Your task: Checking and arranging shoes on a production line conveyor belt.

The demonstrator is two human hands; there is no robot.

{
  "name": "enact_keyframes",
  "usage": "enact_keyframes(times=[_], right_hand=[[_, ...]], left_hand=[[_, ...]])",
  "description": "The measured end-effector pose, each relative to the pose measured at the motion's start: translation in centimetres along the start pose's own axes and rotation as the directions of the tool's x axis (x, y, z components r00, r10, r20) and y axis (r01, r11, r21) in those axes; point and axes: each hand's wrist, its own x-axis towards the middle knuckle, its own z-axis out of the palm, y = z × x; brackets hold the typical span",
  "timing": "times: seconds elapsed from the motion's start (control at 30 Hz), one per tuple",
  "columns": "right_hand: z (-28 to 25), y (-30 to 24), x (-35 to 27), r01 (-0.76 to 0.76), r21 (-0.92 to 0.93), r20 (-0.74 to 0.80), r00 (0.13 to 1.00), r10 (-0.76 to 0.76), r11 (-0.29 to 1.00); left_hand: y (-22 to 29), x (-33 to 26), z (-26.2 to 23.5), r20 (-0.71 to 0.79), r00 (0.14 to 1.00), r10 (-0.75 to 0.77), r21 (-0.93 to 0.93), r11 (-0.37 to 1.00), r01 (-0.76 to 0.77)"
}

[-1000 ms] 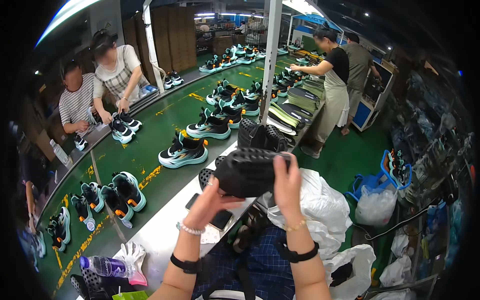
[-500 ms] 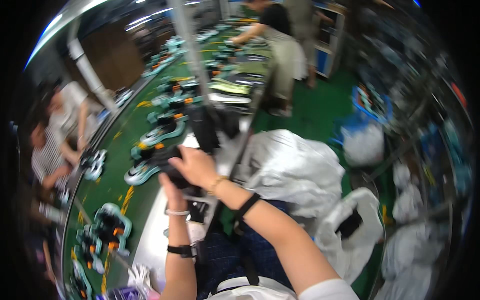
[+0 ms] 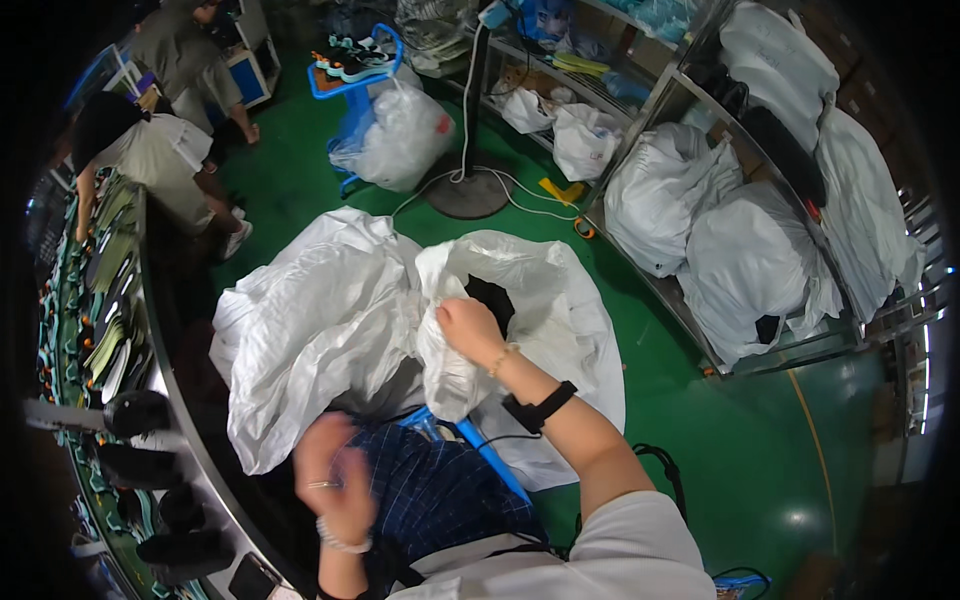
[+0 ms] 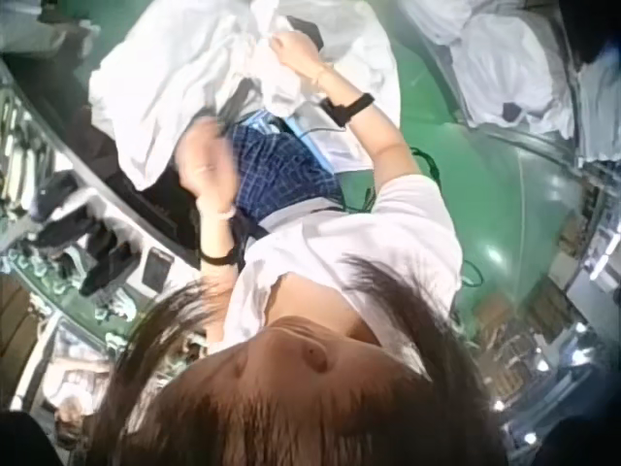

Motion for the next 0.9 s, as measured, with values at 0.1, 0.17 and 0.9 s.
enact_keyframes(times=[0.1, 0.17, 0.9], right_hand=[[1.5, 3.5, -1.9, -0.377, 0.613, 0.383, 0.910, 0.156, 0.695], [-0.4, 2.2, -2.1, -0.566, 0.757, 0.560, 0.819, 0.123, 0.325], [0.8, 13.1, -20.2, -0.425, 0.024, 0.999, -0.027, -0.039, 0.905]], left_hand=[[0.6, 1.0, 9.3, 0.505, 0.831, 0.232, -0.111, 0.973, -0.204], [-3.3, -1.0, 14.3, 0.602, 0.763, 0.235, 0.087, 0.931, -0.356], [-2.6, 3.4, 15.9, 0.917, 0.346, 0.200, -0.132, 0.969, -0.211]])
